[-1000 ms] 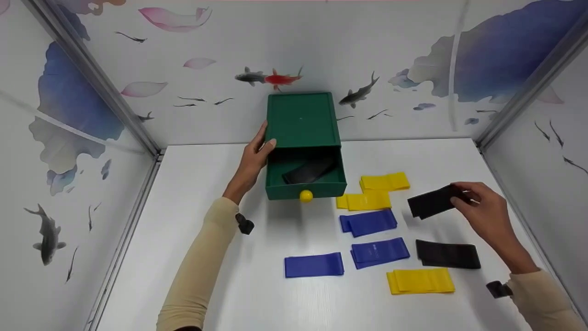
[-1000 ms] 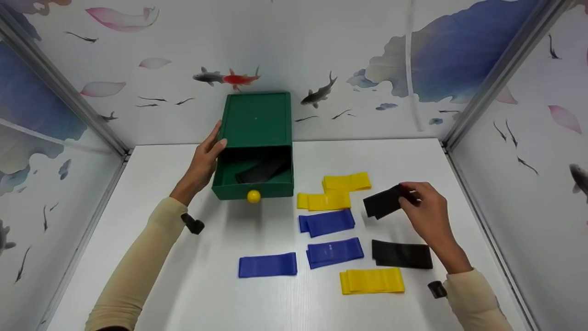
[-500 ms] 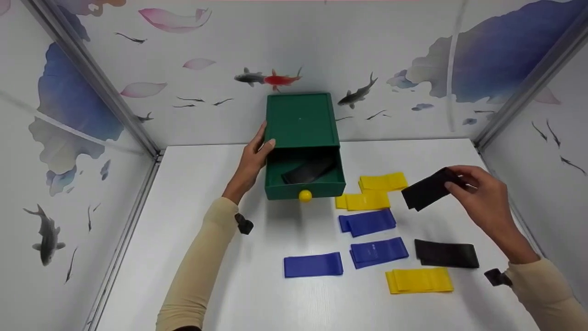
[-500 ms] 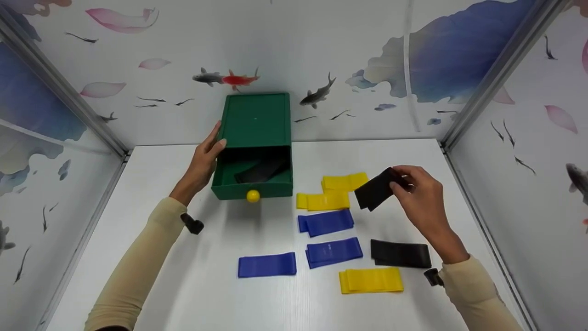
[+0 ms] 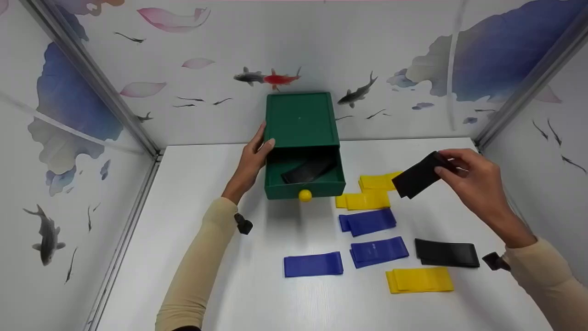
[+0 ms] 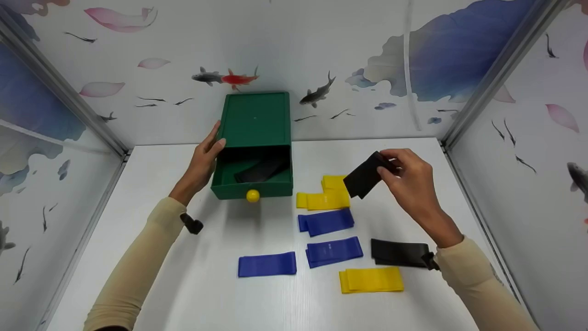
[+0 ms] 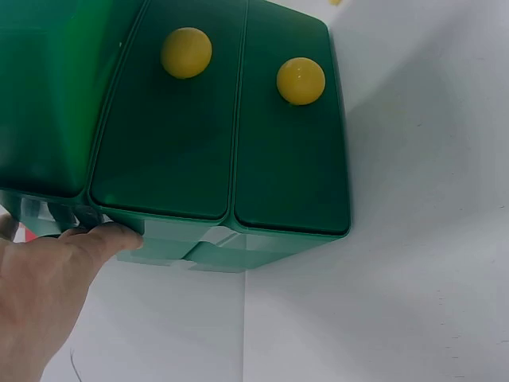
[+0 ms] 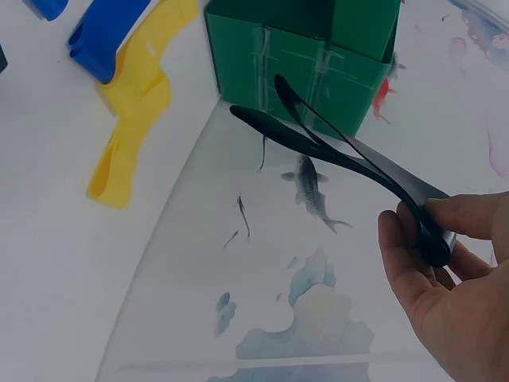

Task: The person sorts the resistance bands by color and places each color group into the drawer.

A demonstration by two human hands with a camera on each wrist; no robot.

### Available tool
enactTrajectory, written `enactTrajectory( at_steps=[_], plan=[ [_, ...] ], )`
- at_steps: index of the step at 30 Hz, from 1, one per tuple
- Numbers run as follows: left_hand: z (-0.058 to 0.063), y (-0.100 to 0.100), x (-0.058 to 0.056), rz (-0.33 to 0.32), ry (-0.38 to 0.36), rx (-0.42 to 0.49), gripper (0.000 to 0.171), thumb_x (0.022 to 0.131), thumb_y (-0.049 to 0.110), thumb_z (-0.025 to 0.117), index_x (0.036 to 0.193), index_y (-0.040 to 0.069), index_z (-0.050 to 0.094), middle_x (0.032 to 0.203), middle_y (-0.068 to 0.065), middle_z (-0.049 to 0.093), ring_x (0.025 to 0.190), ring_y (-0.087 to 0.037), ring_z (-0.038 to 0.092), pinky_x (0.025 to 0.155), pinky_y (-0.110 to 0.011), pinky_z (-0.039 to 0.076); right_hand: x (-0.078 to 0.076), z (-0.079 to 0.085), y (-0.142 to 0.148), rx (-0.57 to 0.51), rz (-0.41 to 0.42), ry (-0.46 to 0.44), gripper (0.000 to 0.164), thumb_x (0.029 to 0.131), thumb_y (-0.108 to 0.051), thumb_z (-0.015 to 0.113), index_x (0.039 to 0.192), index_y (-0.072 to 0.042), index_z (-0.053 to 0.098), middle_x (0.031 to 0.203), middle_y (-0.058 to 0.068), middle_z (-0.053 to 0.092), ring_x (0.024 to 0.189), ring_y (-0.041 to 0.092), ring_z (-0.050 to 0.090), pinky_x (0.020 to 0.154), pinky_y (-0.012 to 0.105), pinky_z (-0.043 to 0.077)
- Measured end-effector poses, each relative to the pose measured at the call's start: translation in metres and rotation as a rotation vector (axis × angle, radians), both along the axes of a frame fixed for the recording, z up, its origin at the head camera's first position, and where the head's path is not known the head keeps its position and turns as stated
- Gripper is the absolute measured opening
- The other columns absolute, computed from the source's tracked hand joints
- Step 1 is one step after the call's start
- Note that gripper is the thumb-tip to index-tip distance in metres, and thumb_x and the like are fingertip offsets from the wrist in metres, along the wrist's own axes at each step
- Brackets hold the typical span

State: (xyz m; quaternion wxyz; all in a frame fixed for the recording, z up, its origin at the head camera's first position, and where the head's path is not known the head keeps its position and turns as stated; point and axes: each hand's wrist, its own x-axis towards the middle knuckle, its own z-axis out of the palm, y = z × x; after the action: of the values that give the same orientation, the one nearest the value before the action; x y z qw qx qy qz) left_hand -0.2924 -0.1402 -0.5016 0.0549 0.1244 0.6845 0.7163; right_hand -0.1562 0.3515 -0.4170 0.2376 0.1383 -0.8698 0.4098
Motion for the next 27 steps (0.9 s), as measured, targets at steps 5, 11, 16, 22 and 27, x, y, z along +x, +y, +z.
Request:
enactTrajectory(
  at_steps=[5, 11, 16, 22, 27],
  plan=[
    [0.0, 0.001, -0.001, -0.005, 0.005, -0.015, 0.075, 0.112, 0.05, 0.061, 0.176, 0.042, 0.023, 0.184, 0.004, 0.019, 0.166, -0.023, 0.028, 0.129, -0.053, 0.036, -0.004, 0.013, -0.012, 0.002, 0.016, 0.004, 0.039, 0.09, 0.016, 0.081, 0.127, 0.006, 0.077, 0.12, 0.017, 0.073, 0.103, -0.007, 0.068, 0.089, 0.005, 0.052],
    [0.0, -0.002, 0.0, 0.002, 0.008, -0.043, 0.07, 0.113, 0.05, 0.061, 0.174, 0.046, 0.027, 0.183, 0.004, 0.02, 0.166, -0.025, 0.028, 0.128, -0.056, 0.035, -0.013, 0.021, -0.03, 0.001, 0.033, 0.0, 0.035, 0.093, 0.012, 0.081, 0.127, 0.005, 0.077, 0.121, 0.017, 0.074, 0.103, -0.006, 0.068, 0.089, 0.006, 0.052],
    [0.001, -0.003, -0.001, -0.005, 0.005, -0.053, 0.072, 0.112, 0.052, 0.062, 0.174, 0.045, 0.028, 0.183, 0.003, 0.02, 0.166, -0.026, 0.028, 0.128, -0.059, 0.035, -0.019, 0.026, -0.043, -0.005, 0.06, 0.015, 0.034, 0.094, 0.011, 0.081, 0.127, 0.005, 0.077, 0.12, 0.018, 0.075, 0.102, -0.004, 0.069, 0.089, 0.007, 0.053],
    [0.007, -0.004, 0.0, -0.015, 0.012, -0.062, 0.078, 0.111, 0.049, 0.063, 0.177, 0.037, 0.024, 0.184, 0.003, 0.016, 0.168, -0.028, 0.023, 0.128, -0.063, 0.033, -0.027, 0.035, -0.059, -0.038, 0.081, 0.003, 0.034, 0.095, 0.008, 0.082, 0.128, 0.002, 0.077, 0.122, 0.018, 0.076, 0.103, -0.001, 0.07, 0.09, 0.007, 0.053],
    [0.013, -0.007, -0.003, -0.035, -0.013, -0.104, 0.09, 0.109, 0.048, 0.063, 0.179, 0.029, 0.009, 0.186, 0.001, 0.007, 0.17, -0.028, 0.016, 0.13, -0.065, 0.026, -0.034, 0.043, -0.073, -0.083, 0.118, -0.008, 0.033, 0.096, 0.007, 0.081, 0.129, 0.003, 0.077, 0.122, 0.017, 0.076, 0.103, 0.003, 0.072, 0.091, 0.011, 0.055]
  ],
)
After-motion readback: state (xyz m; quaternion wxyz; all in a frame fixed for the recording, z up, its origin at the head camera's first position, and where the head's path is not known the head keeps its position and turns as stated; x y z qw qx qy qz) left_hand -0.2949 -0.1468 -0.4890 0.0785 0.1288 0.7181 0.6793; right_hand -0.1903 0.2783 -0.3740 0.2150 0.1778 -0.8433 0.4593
